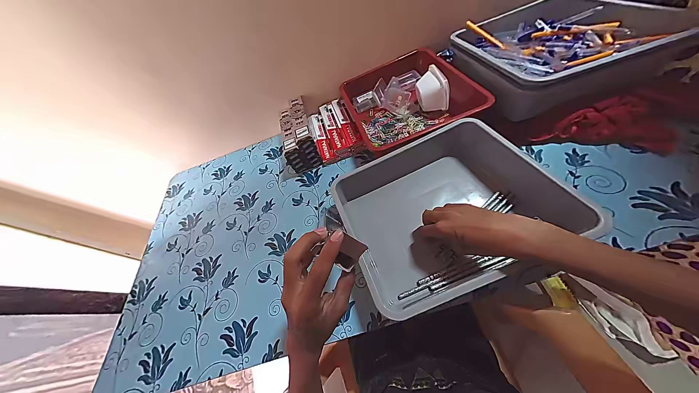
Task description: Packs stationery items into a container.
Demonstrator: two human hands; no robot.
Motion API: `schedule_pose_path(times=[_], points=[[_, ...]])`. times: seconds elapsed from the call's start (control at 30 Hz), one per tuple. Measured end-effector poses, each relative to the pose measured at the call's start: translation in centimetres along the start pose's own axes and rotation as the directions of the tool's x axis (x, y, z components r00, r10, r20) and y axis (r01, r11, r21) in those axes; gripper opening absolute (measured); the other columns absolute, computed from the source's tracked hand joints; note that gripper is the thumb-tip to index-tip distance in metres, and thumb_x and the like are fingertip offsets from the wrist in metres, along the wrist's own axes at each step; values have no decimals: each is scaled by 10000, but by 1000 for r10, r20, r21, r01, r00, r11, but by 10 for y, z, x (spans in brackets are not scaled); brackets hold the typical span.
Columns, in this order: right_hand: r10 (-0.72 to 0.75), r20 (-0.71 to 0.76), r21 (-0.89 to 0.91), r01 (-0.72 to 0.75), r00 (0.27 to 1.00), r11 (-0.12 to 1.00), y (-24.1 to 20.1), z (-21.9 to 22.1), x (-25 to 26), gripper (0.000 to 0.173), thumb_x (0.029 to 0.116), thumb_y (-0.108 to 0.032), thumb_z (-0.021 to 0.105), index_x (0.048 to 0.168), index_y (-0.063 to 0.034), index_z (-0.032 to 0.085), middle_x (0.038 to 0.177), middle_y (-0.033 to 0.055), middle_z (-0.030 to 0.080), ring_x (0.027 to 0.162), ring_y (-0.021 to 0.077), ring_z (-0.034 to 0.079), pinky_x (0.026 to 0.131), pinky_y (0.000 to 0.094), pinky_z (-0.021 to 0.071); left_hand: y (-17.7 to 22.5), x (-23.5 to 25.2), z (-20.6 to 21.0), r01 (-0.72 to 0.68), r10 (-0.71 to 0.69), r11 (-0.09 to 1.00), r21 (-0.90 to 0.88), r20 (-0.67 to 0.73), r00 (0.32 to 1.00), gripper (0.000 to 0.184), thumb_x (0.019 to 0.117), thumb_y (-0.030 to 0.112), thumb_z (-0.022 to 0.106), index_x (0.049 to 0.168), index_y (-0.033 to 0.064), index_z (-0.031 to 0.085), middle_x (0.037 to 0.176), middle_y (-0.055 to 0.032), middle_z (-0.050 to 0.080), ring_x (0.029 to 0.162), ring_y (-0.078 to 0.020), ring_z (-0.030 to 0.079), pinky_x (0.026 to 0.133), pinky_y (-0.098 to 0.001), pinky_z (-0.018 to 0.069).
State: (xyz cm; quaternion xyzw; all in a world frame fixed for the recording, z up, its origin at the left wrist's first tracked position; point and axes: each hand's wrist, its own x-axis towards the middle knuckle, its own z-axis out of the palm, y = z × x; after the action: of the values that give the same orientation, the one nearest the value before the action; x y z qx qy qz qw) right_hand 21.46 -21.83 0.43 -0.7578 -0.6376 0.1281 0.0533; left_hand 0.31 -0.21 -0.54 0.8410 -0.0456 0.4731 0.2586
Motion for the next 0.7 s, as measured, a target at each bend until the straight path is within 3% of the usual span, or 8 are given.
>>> schedule_pose_path(times=[0.1, 0.23, 0.37, 0.43, 0.6, 0.7], points=[[13, 81, 38, -16, 997, 999, -1, -10, -5, 272, 885, 3, 731, 1137, -94, 764, 986, 142, 695, 908, 324, 689, 765, 493, 551, 1, 2, -5, 15, -15, 1000, 24, 13, 1000, 474, 885, 141, 746, 1339, 147, 612, 1241, -54, 535, 1205, -49, 539, 1015, -175, 467], [53, 160, 6, -55, 986, 998, -2, -11, -7, 315, 863, 34, 728, 1148, -99, 753, 1019, 170, 674, 930, 355, 675, 782, 510, 539, 2, 7, -8, 25, -26, 999, 29, 24, 999, 532, 840, 111, 770, 1351, 90, 621, 1203, -100, 542, 1152, -73, 559, 983, -165, 475], [50, 194, -58, -40, 980, 998, -9, -16, -6, 248, 889, 31, 690, 1135, -6, 685, 985, 176, 683, 928, 365, 684, 799, 508, 531, 3, 13, -5, 18, -19, 1000, 18, 35, 999, 546, 823, 87, 767, 1349, 60, 624, 1185, -119, 558, 1119, -94, 576, 954, -165, 487], [39, 186, -66, -27, 982, 997, -9, -17, -6, 281, 906, 34, 661, 1186, 6, 653, 967, 189, 697, 910, 384, 695, 784, 527, 535, 4, 15, -4, 18, -18, 1000, 17, 36, 999, 535, 822, 80, 766, 1338, 49, 629, 1175, -122, 562, 1098, -94, 582, 936, -162, 491], [40, 265, -69, -22, 963, 997, -12, -18, -8, 402, 905, 72, 642, 1294, -27, 654, 1120, 215, 669, 1050, 405, 653, 890, 528, 507, 4, 18, -5, 10, -11, 1000, 24, 42, 999, 530, 820, 78, 766, 1331, 26, 635, 1177, -133, 569, 1090, -96, 588, 937, -155, 491], [40, 313, -105, -7, 949, 994, -15, -21, -6, 371, 888, 102, 650, 1245, 2, 666, 1099, 221, 676, 1045, 409, 654, 893, 524, 499, 4, 19, -5, 7, -8, 1000, 25, 40, 999, 520, 821, 74, 763, 1322, 17, 639, 1167, -137, 571, 1081, -102, 590, 932, -160, 493]])
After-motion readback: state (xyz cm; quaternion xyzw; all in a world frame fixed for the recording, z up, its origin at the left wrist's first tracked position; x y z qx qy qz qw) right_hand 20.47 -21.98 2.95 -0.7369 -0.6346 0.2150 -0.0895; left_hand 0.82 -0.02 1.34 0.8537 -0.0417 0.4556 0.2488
